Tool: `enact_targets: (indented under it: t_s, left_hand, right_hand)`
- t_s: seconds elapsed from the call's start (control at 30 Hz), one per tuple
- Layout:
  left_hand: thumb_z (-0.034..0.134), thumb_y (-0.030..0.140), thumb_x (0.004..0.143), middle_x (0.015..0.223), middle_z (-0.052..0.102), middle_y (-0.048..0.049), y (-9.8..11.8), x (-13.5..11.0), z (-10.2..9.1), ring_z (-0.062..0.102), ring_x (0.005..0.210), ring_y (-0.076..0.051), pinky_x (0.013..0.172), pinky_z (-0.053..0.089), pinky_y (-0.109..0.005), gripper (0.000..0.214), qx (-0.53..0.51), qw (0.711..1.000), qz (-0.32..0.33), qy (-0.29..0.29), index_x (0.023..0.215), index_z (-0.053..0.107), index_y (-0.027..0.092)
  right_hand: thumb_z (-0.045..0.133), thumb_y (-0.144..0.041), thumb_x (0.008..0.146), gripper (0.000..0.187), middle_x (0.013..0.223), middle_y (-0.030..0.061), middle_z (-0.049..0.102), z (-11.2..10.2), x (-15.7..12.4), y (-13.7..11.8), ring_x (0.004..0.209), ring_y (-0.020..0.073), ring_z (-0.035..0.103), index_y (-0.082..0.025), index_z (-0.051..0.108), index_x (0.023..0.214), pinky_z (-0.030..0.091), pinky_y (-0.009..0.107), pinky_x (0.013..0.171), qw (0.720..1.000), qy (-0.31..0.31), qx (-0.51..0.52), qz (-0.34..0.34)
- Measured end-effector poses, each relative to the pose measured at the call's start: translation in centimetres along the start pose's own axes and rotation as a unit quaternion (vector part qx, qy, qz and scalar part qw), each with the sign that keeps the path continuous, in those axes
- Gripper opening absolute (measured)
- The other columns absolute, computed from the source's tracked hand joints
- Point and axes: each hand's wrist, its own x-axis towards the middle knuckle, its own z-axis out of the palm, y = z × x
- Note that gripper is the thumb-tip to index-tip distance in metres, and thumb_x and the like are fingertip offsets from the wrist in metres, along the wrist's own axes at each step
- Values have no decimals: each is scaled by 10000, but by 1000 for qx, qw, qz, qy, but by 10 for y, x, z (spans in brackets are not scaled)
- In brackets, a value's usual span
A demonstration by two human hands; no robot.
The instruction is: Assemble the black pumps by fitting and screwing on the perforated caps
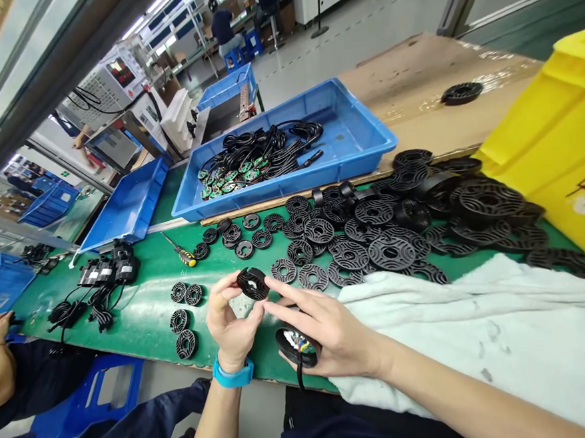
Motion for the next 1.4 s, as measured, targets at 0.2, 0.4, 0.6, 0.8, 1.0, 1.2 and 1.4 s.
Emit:
enact_targets:
  t_s: [0.2,0.4,0.6,0.8,1.0,1.2,1.4]
  left_hand:
    - [796,104,824,1240,657,-117,3,6,-5,686,1112,-240,894,623,-439,406,74,994,74,-16,1167,626,238]
    - [757,136,862,1244,648,-120,5,8,-3,688,1117,-244,881,630,-452,338,89,992,76,-36,1131,586,248]
    - [764,140,842,1207,692,-110,7,8,-1,715,1068,-236,880,612,-462,358,58,998,24,-18,1014,471,254]
    - [789,139,813,1190,697,-97,6,7,-1,715,1025,-221,858,606,-423,385,69,997,27,-8,1015,481,250]
    - [823,157,775,1136,675,-94,4,4,0,688,1034,-238,879,590,-436,532,42,999,21,7,1183,491,235]
    - [796,246,782,1088,642,-84,2,0,2,666,978,-239,849,601,-435,627,76,997,1,3,1318,473,231]
    - [751,238,784,1056,641,-90,8,1,0,649,895,-219,832,592,-419,685,148,989,-6,3,1396,447,184]
  right_hand:
    - [613,-257,919,489,1529,295,483,-3,1,0,1207,277,675,-84,571,1374,582,370,962,1000,-5,-10,-8]
    - [620,-265,918,524,1595,267,408,0,-2,1,1201,288,687,-114,558,1416,590,385,963,1000,-6,11,3]
    - [607,-296,933,598,1624,235,372,4,-6,2,1152,286,715,-175,475,1504,613,402,920,1000,0,22,17]
    - [593,-306,941,546,1620,235,381,3,-5,1,1143,271,717,-169,510,1464,614,396,924,999,0,23,26]
    - [647,-242,888,520,1607,247,393,-3,3,-1,1097,258,739,-164,552,1394,627,367,881,999,-12,21,26]
    - [680,-241,860,607,1610,219,399,-1,3,-1,1123,281,733,-212,508,1442,626,393,889,999,-14,37,35]
    - [735,-239,823,618,1417,198,634,-2,-2,2,1173,286,707,-222,521,1402,612,413,945,997,11,47,56]
